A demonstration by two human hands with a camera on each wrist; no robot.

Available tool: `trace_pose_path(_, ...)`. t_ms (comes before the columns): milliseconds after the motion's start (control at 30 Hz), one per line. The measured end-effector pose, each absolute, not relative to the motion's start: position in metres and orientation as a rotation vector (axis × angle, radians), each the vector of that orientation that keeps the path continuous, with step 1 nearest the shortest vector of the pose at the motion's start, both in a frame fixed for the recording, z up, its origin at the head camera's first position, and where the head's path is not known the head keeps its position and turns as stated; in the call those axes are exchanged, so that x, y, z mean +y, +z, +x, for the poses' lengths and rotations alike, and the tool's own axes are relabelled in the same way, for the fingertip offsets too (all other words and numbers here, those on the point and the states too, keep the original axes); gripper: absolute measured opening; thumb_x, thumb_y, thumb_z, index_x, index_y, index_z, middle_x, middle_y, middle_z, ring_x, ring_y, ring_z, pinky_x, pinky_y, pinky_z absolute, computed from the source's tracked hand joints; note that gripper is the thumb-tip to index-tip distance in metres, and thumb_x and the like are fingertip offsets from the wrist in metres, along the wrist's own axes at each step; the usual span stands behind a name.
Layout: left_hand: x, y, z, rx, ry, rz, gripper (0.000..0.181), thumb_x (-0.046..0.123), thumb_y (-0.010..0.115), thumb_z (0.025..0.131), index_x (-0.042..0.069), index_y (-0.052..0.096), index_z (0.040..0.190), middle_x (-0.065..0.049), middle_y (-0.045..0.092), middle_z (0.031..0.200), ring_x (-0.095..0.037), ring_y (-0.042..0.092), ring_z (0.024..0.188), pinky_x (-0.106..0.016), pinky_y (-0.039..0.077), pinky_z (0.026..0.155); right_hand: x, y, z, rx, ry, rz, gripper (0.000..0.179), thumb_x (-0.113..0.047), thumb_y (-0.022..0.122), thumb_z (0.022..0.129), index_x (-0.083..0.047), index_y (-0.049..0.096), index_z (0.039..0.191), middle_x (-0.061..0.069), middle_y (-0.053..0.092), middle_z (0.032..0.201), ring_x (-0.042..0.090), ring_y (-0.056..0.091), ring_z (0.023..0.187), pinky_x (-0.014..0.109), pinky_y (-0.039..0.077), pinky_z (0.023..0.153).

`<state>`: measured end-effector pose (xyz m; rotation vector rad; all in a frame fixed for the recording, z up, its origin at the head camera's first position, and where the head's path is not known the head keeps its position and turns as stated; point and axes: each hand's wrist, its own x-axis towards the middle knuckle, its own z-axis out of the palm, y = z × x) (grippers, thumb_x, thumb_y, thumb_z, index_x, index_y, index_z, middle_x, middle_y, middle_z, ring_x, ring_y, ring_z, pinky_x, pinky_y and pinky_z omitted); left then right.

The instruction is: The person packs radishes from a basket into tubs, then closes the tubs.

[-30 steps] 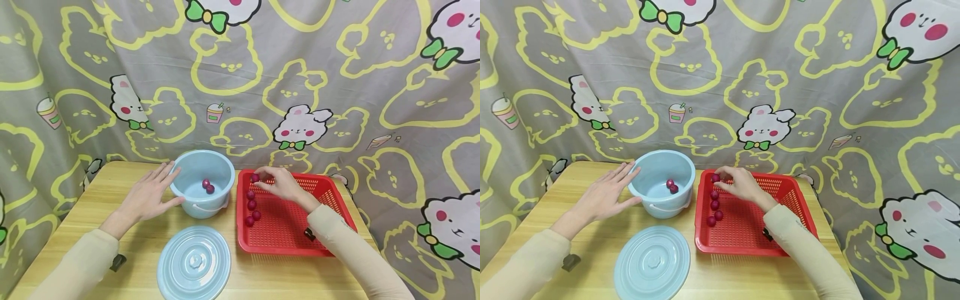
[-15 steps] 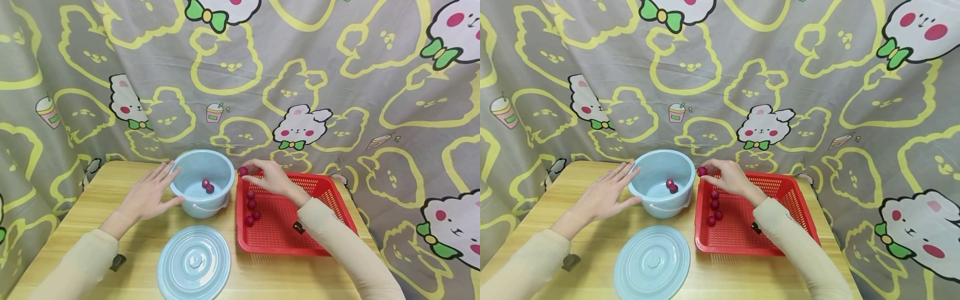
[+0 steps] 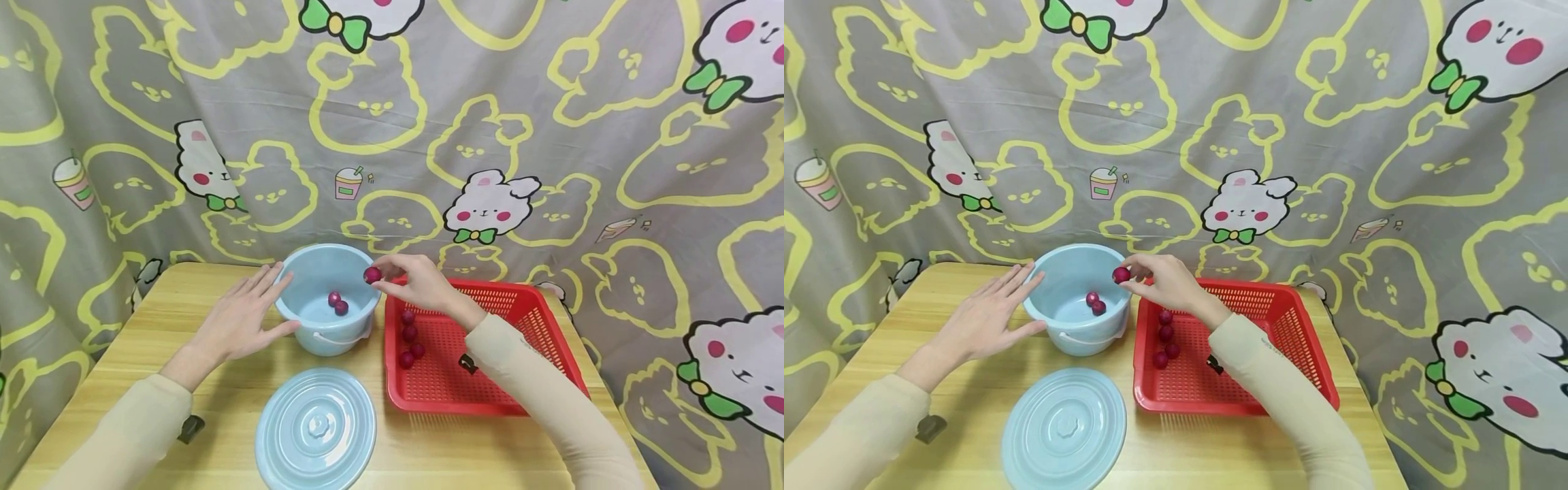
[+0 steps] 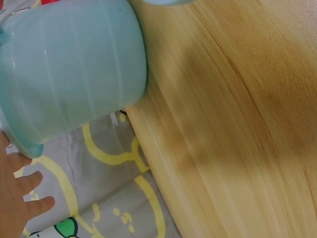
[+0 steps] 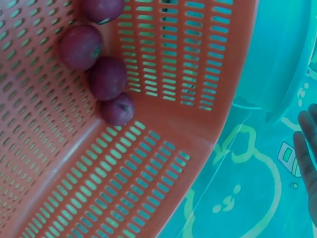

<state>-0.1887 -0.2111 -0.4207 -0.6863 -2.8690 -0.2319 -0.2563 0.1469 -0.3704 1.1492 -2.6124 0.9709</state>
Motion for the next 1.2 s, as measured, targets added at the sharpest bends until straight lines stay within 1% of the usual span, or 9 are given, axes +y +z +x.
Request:
trace_pose_path(233,-0.211,-0.422,-0.189,-2.866,-0.233,-0.683,0.095,0.070,0.057,0.098,0.010,0.031,0.167,-0.018,0.023,0.176,-0.044,0.029,0.161,-0.064,0.033,0.128,0.134,-0.370,-0.258,-2.608,0.987,1.182,0.034,-0.021,0.084,0.092,-0.013,0.074,0.123,0.002,0.081,0.102,0.015,0.078,0.094,0.036,0.067,0.085)
trace_pose_path(467,-0.212,-0.423,-0.189,-2.866,-0.242,-0.671,0.095,0.071,0.056,0.098,0.012,0.030,0.168,-0.016,0.022,0.177,-0.044,0.029,0.161,-0.064,0.032,0.128,0.124,-0.374,-0.260,-2.585,0.995,1.207,0.030,-0.021,0.082,0.094,-0.013,0.075,0.121,0.000,0.081,0.100,0.012,0.078,0.092,0.033,0.066,0.085)
trace_pose_path(633,-0.212,-0.423,-0.188,-2.867,-0.243,-0.672,0.095,0.071,0.056,0.098,0.012,0.030,0.168,-0.016,0.022,0.177,-0.044,0.029,0.161,-0.064,0.032,0.128,0.116,-0.378,-0.261,-2.595,0.999,1.200,0.030,-0.022,0.083,0.093,-0.014,0.075,0.121,0.000,0.080,0.097,0.010,0.077,0.089,0.031,0.066,0.083)
trace_pose_path(700,-0.212,-0.423,-0.188,-2.869,-0.242,-0.673,0.095,0.071,0.056,0.098,0.012,0.030,0.168,-0.016,0.022,0.177,-0.044,0.029,0.161,-0.064,0.032,0.128,0.113,-0.380,-0.261,-2.602,1.015,1.197,0.031,-0.021,0.083,0.092,-0.015,0.075,0.122,0.000,0.080,0.097,0.010,0.076,0.088,0.032,0.066,0.082)
trace_pose_path(833,-0.212,-0.423,-0.189,-2.871,-0.237,-0.673,0.096,0.071,0.056,0.098,0.012,0.029,0.168,-0.015,0.022,0.177,-0.044,0.028,0.161,-0.064,0.032,0.128,0.107,-0.382,-0.261,-2.626,1.032,1.193,0.032,-0.019,0.084,0.092,-0.016,0.075,0.122,-0.001,0.080,0.097,0.012,0.076,0.091,0.033,0.066,0.085)
trace_pose_path(1000,-0.212,-0.422,-0.189,-2.864,-0.229,-0.677,0.096,0.072,0.056,0.097,0.012,0.030,0.168,-0.016,0.023,0.177,-0.043,0.029,0.161,-0.063,0.033,0.128,0.102,-0.386,-0.261,-2.672,0.950,1.186,0.032,-0.023,0.084,0.092,-0.018,0.074,0.123,-0.003,0.080,0.098,0.012,0.078,0.097,0.031,0.064,0.092)
trace_pose_path(1200,-0.211,-0.423,-0.188,-2.866,-0.233,-0.676,0.096,0.071,0.056,0.098,0.011,0.030,0.167,-0.016,0.023,0.177,-0.044,0.029,0.161,-0.063,0.032,0.128,0.095,-0.392,-0.264,-2.702,0.879,1.183,0.033,-0.026,0.083,0.093,-0.018,0.074,0.124,-0.004,0.080,0.099,0.011,0.077,0.098,0.030,0.063,0.092)
